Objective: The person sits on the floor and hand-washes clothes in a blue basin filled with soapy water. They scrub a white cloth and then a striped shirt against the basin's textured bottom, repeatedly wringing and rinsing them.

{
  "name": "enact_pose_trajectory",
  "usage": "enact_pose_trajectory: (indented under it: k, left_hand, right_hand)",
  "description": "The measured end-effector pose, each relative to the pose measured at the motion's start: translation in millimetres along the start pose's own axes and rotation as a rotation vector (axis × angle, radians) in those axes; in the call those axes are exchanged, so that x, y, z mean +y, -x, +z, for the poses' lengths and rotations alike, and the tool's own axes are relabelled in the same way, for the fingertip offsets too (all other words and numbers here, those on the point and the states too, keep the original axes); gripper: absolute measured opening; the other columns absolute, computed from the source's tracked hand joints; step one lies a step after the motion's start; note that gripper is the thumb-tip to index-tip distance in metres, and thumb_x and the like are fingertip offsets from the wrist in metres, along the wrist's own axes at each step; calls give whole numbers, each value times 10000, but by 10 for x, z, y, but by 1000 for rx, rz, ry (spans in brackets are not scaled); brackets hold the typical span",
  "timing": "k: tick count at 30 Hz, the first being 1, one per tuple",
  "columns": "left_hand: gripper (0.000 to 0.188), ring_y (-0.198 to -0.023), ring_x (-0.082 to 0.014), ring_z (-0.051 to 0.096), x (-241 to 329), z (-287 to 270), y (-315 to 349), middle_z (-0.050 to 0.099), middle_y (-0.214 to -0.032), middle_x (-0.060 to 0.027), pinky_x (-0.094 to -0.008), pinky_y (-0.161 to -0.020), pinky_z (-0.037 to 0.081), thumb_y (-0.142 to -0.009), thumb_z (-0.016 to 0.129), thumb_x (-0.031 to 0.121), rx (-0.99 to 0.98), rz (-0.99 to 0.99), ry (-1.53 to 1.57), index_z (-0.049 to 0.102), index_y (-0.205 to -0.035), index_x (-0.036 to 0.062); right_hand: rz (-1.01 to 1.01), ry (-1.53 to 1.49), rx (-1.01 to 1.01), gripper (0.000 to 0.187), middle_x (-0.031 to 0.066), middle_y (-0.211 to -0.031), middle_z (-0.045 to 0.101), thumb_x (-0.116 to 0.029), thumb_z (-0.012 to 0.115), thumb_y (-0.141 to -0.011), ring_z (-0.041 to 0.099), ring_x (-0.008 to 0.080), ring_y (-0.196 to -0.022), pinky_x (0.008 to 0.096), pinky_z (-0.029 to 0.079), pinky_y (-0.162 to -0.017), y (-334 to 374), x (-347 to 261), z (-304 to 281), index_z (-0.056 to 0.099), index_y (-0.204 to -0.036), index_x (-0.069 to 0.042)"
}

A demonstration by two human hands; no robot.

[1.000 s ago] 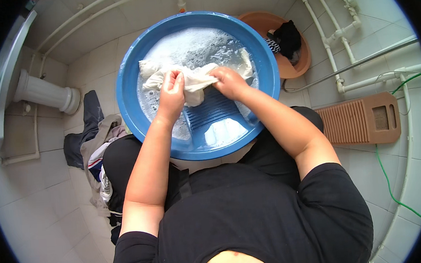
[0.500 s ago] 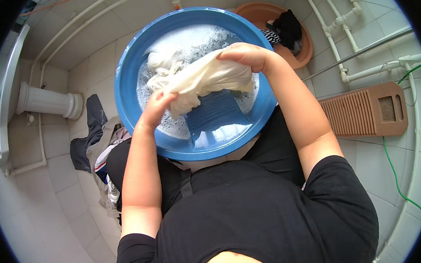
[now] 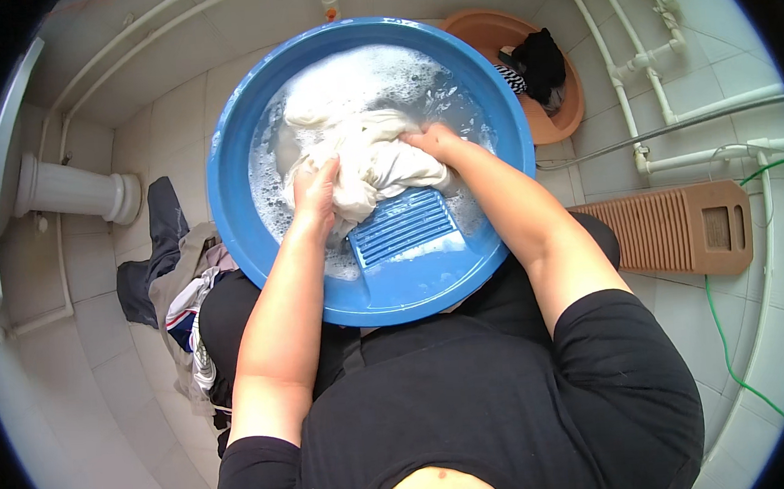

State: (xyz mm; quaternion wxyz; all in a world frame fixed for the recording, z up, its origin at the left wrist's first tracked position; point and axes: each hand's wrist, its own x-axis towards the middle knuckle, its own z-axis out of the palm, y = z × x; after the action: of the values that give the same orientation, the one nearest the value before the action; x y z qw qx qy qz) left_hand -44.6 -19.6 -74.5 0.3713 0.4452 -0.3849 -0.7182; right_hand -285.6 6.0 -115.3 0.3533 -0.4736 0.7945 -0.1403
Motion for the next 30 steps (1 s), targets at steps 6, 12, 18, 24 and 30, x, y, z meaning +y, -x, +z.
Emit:
enact_pose_trajectory:
  k: [6, 12, 18, 24, 30]
  left_hand:
    - [370, -978, -218, 561, 85, 138, -7, 578, -1056, -114, -349, -864, 449, -899, 480, 302, -72, 79, 406, 495, -1130, 13]
    - [559, -1008, -249, 547, 218, 193, 96, 558, -1105, -128, -393, -892, 442, -897, 373, 518, -109, -322, 580, 468, -1173, 40]
    - [465, -909, -251, 578, 18, 329, 298, 593, -996, -116, -370, -786, 489, -908, 376, 452, 148, -385, 402, 542, -1067, 47]
    - [438, -922, -230, 564, 91, 323, 370, 584, -1009, -96, -356, -793, 473, -919, 326, 427, -48, -313, 477, 527, -1064, 66]
    - [441, -916, -236, 577, 71, 309, 245, 594, -994, -112, -361, -795, 491, -912, 370, 410, 0, -400, 570, 527, -1082, 35]
  right_hand:
    - [-592, -269, 357, 335, 121, -1084, 545, -317, 642, -692, 583, 272, -889, 337, 476, -777, 460, -601, 75, 635, -867, -31]
    - [-1032, -318, 260, 241, 124, -995, 550, -175, 691, -636, 574, 284, -846, 329, 478, -720, 1444, -1310, 229, 554, -769, -26]
    - [-952, -82, 638, 236, 124, -585, 501, -246, 670, -670, 510, 310, -516, 373, 423, -489, 933, -1098, 336, 513, -591, -88]
    - [-898, -188, 571, 222, 103, -571, 541, -231, 622, -690, 546, 291, -542, 375, 440, -501, 1250, -1277, 351, 530, -536, -101]
    - [-639, -224, 578, 276, 143, -628, 546, -287, 630, -725, 547, 347, -619, 409, 450, -590, 905, -1158, 393, 529, -602, -62]
